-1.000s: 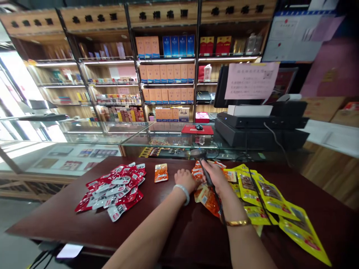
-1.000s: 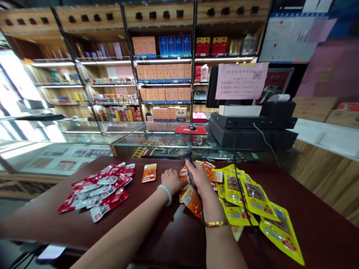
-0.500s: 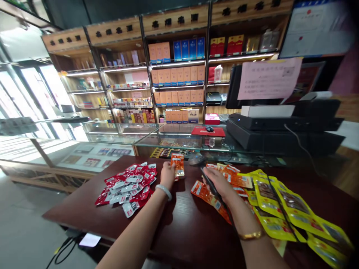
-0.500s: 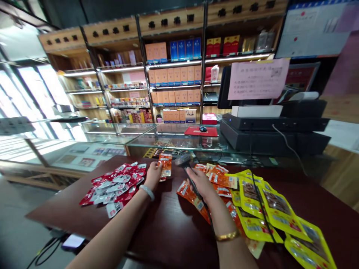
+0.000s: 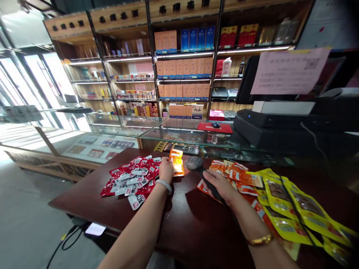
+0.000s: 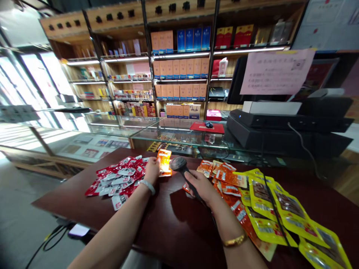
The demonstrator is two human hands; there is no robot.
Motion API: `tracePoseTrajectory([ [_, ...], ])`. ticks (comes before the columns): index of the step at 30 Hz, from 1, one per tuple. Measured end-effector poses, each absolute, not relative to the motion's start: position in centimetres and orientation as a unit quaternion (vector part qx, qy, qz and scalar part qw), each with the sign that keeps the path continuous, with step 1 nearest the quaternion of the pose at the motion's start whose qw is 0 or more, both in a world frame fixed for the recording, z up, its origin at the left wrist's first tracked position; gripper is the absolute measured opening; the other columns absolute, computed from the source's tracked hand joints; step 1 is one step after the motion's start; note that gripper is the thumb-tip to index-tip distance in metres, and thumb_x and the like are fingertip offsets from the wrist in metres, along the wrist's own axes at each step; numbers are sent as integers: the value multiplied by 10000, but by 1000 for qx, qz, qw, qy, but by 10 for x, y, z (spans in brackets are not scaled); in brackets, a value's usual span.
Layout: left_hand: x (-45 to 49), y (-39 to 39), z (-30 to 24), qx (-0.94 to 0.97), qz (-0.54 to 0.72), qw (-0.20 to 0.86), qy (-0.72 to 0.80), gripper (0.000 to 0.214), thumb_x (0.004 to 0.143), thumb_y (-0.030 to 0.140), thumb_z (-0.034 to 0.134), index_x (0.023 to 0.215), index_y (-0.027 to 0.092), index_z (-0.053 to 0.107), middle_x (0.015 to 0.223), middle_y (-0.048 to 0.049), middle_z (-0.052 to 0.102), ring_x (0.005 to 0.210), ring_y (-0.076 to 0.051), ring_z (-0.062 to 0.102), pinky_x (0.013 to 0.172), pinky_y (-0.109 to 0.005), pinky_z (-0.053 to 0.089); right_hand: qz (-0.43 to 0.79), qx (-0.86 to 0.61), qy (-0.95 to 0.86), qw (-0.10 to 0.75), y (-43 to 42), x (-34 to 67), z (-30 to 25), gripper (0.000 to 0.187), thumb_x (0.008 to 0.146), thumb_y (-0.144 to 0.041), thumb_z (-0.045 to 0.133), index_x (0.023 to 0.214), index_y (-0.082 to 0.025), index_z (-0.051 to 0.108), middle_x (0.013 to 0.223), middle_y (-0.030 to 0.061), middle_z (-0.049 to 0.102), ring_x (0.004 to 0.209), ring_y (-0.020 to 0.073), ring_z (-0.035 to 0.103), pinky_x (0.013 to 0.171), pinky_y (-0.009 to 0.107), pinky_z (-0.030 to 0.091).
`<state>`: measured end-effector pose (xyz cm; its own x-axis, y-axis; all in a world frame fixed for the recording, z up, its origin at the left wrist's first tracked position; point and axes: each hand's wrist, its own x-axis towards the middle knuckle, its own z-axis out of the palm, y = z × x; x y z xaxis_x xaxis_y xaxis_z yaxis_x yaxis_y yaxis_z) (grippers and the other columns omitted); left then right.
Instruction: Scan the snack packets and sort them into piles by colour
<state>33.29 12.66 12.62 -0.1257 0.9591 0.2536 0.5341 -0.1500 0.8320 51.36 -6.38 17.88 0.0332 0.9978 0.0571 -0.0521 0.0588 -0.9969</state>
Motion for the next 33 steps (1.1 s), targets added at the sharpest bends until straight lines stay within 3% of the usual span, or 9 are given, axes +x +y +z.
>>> tracePoseTrajectory([
  [17,333,116,139,607,463,268,588,200,934,318,458,1036,179,559,889,-78,688,755,-171,653,645,-256,470,526,-470,-492,510,-68,511,179,494,752,-668,656,741,-188,544,559,-44,554,380,69,445,375,186,274],
  [20,331,115,143,608,439,257,610,216,935,334,463,1043,177,564,924,-89,690,815,-191,659,699,-280,480,524,-470,-496,509,-68,512,181,509,740,-683,655,716,-191,527,560,-42,560,377,70,447,373,191,279],
  [23,330,108,151,620,426,180,634,263,908,309,510,1117,155,552,1023,-119,681,950,-235,640,827,-333,479,508,-475,-501,516,-69,514,183,508,749,-681,648,700,-192,518,568,-41,563,371,70,454,365,192,280],
  [27,334,90,155,707,411,49,574,489,844,358,612,1289,188,503,1278,-137,596,1216,-285,518,1050,-403,375,483,-483,-489,542,-70,520,186,493,748,-662,659,680,-195,519,551,-48,547,365,69,444,355,195,289],
  [30,341,78,149,826,266,60,493,599,786,489,669,1333,292,523,1469,-99,463,1403,-336,319,1151,-498,223,475,-493,-468,559,-70,524,187,483,756,-663,647,701,-199,525,562,-48,558,362,70,441,341,193,288],
  [33,347,72,141,870,125,83,470,521,830,520,608,1325,367,552,1540,-69,383,1463,-386,172,1133,-645,56,468,-493,-461,570,-70,528,188,489,760,-669,639,702,-198,521,566,-41,568,367,72,452,344,188,286],
])
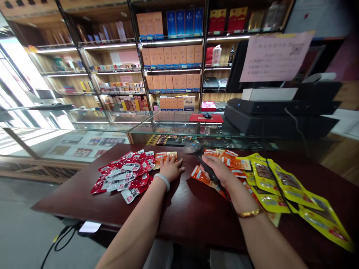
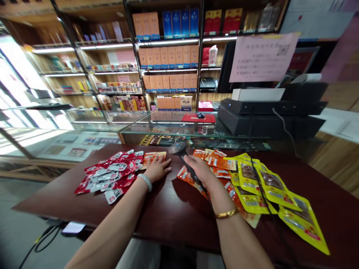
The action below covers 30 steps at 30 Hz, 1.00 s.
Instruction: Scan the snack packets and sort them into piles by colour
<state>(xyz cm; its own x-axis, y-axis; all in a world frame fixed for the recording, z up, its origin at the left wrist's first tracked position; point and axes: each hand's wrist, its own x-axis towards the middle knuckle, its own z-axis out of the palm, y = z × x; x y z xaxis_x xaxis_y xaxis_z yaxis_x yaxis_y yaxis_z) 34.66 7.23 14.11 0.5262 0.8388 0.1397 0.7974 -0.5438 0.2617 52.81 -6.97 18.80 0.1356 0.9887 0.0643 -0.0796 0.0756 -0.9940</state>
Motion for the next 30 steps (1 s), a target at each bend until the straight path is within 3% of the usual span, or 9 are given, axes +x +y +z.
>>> tracePoseTrajectory([
  [3,351,70,141,866,124,46,483,400,899,408,536,1290,354,595,1519,-70,417,1467,-375,164,1125,-652,45,466,-489,-461,575,-69,530,189,502,736,-679,658,699,-198,520,557,-41,572,371,74,457,357,192,301],
  [7,365,55,151,879,211,41,426,364,913,463,499,1152,268,692,1324,-97,592,1336,-298,398,1127,-461,242,464,-492,-461,575,-69,530,190,509,739,-692,647,711,-197,531,565,-40,579,374,76,467,362,194,313],
  [11,386,33,149,898,179,82,393,466,767,638,622,926,218,747,1054,-116,662,1093,-295,542,992,-407,377,459,-494,-472,568,-68,531,190,515,755,-694,629,693,-193,527,561,-36,581,379,75,475,363,188,316],
  [15,396,29,141,898,153,100,401,402,710,598,692,835,216,716,1020,-94,668,1054,-295,563,904,-384,412,465,-488,-470,570,-66,533,188,507,756,-680,643,697,-191,522,568,-40,579,376,74,477,354,184,315],
  [18,392,40,142,875,171,176,418,276,794,472,650,869,207,667,928,-74,689,917,-239,618,798,-329,441,466,-478,-472,576,-66,535,187,485,780,-655,638,713,-188,530,574,-42,575,375,67,472,348,173,306],
  [22,372,63,152,786,300,263,473,169,852,293,597,992,199,584,911,-58,700,818,-184,644,725,-273,445,469,-474,-464,583,-66,538,185,457,802,-626,639,738,-188,523,569,-43,569,374,62,471,350,162,304],
  [30,339,91,158,661,423,283,551,208,817,294,657,983,213,563,853,-45,712,797,-189,667,705,-268,464,467,-488,-447,586,-67,538,182,469,788,-640,644,768,-184,535,553,-44,567,370,64,468,349,162,311],
])
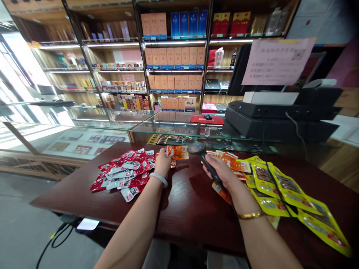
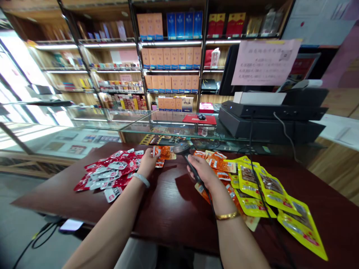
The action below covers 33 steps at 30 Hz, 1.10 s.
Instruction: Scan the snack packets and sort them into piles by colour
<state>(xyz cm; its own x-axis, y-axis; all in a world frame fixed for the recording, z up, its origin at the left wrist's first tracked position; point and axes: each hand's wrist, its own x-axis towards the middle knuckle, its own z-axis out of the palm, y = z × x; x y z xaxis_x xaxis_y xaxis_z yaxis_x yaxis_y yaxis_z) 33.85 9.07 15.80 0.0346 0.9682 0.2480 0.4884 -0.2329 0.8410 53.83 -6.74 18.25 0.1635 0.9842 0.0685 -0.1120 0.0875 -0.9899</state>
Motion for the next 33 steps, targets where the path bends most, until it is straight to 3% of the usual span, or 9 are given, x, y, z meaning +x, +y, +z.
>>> tracePoseTrajectory([
  [11,336,92,159,689,359,228,587,248,856,367,596,1049,212,579,953,-88,720,870,-227,672,725,-296,455,470,-479,-444,594,-66,539,180,448,790,-623,653,791,-193,529,548,-55,556,368,64,458,354,167,322],
  [15,324,88,170,688,326,154,630,255,897,422,492,1032,237,603,1000,-102,711,956,-285,646,779,-367,446,480,-467,-445,595,-66,540,180,446,804,-624,637,786,-193,523,546,-56,546,368,63,453,352,162,312],
  [19,320,82,176,649,374,21,662,291,867,385,531,1105,230,597,1149,-131,659,1131,-336,545,908,-455,405,475,-470,-455,588,-66,539,180,438,816,-612,634,760,-197,506,563,-51,556,373,64,465,351,157,306],
  [22,333,71,174,676,416,-37,607,349,858,357,549,1174,211,580,1242,-131,608,1198,-318,488,990,-452,368,477,-471,-452,589,-66,541,181,438,811,-615,638,765,-197,514,565,-49,558,369,65,467,346,156,301],
  [27,371,47,160,823,348,10,449,279,862,363,570,1095,236,655,1154,-79,667,1149,-264,539,1023,-400,370,455,-467,-441,617,-68,552,187,462,796,-634,642,741,-190,525,573,-41,562,369,63,465,343,165,306],
  [30,397,41,153,856,272,77,433,317,842,406,600,1082,217,682,1103,-104,694,1090,-263,596,969,-379,419,434,-478,-419,639,-70,562,192,478,770,-649,658,720,-194,520,562,-43,559,360,65,460,340,174,313],
  [33,424,46,152,864,183,155,442,327,801,480,622,919,190,720,1008,-153,711,1013,-308,640,882,-389,458,411,-494,-390,659,-72,569,194,486,743,-660,676,715,-201,519,549,-42,561,351,73,455,327,185,310],
])
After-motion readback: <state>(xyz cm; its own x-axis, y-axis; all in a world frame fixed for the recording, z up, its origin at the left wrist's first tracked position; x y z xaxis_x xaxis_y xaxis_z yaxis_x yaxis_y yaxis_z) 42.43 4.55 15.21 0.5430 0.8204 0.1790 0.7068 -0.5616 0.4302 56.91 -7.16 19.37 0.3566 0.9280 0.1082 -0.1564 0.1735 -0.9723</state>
